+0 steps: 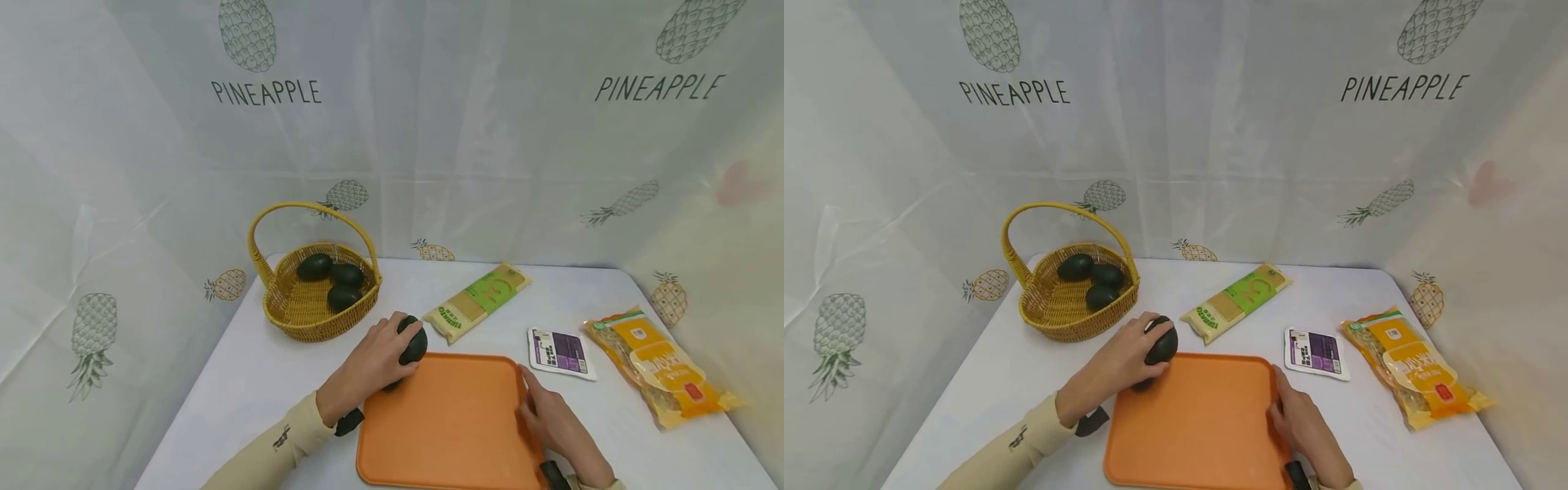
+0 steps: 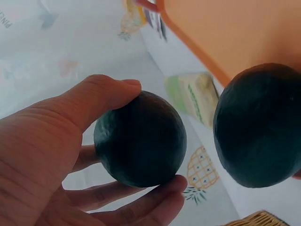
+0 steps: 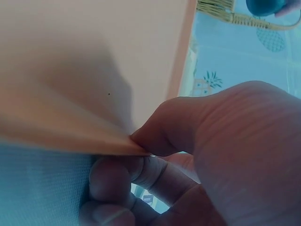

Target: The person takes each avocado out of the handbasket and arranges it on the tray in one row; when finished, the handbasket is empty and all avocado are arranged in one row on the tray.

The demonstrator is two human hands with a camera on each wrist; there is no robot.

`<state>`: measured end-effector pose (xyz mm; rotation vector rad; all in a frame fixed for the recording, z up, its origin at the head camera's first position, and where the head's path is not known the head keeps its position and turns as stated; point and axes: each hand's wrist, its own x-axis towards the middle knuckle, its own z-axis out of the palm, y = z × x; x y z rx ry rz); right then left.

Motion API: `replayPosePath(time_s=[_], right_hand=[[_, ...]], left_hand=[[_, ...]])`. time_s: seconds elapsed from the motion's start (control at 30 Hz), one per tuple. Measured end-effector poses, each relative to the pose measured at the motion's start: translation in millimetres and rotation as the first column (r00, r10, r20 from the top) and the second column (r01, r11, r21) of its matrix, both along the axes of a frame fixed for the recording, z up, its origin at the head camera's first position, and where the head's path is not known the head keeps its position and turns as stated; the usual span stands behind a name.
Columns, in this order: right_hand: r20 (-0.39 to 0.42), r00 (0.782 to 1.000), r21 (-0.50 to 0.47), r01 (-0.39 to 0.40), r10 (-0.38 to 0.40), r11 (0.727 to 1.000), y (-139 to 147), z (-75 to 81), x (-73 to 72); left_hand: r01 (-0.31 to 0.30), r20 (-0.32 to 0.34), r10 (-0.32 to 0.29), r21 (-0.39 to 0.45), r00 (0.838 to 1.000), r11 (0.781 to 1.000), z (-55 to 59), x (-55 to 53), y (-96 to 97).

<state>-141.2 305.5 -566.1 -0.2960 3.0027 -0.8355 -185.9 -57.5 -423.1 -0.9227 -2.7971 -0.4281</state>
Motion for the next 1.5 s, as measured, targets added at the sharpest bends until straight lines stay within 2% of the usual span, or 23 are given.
replayPosePath(time_s=[0.1,0.17,0.23,0.27,0.37,0.47,0.5,0.67,0.9,1.03,1.23,1.5], right_hand=[[-0.058,0.998,0.019,-0.008,0.009,1.0,4,-9.6,-3.2],[-0.088,0.996,0.029,-0.015,0.017,0.999,4,-9.5,-3.8],[-0.082,0.997,0.029,-0.01,0.012,1.0,1,-4.3,-2.8],[-0.047,0.999,0.02,-0.007,0.008,1.0,0,0.7,-2.4],[-0.011,1.0,0.027,0.007,-0.007,1.0,-4,9.2,0.0],[0.004,1.0,0.031,0.014,-0.014,0.999,-4,8.7,0.6],[-0.015,1.0,0.039,0.015,-0.014,0.999,-2,4.9,0.7],[0.007,1.0,0.029,0.011,-0.011,1.0,1,-0.5,-2.5],[-0.031,1.0,0.017,-0.003,0.003,1.0,0,1.6,0.3],[-0.038,0.999,-0.007,-0.012,0.011,1.0,-2,3.5,2.0],[-0.004,1.0,0.043,0.02,-0.02,0.999,0,-5.0,-2.0],[-0.044,0.999,0.035,0.01,-0.009,0.999,5,-11.0,-3.1]], left_hand=[[-0.002,-0.003,0.002,-0.02,1.0,1.0,-1.1,1.0,1.5],[-0.005,-0.027,0.003,-0.054,1.0,0.999,-1.8,2.2,2.8],[-0.008,-0.075,0.0,-0.111,0.997,0.994,-3.6,3.1,5.0],[-0.013,-0.104,-0.002,-0.145,0.995,0.989,-4.9,3.4,6.5],[-0.028,-0.206,-0.022,-0.235,0.978,0.972,-10.0,4.7,11.5],[-0.037,-0.276,-0.046,-0.288,0.96,0.957,-14.0,7.5,17.5],[-0.036,-0.291,-0.057,-0.302,0.955,0.953,-15.1,8.4,19.5],[-0.025,-0.321,-0.102,-0.367,0.942,0.93,-19.4,10.3,27.0],[-0.024,-0.382,-0.167,-0.447,0.909,0.894,-28.5,10.8,31.5],[-0.035,-0.368,-0.165,-0.48,0.915,0.876,-35.3,12.4,33.3],[-0.023,-0.283,-0.155,-0.538,0.947,0.843,-43.7,16.7,34.8],[-0.017,-0.232,-0.123,-0.523,0.965,0.852,-47.2,14.2,34.1]])
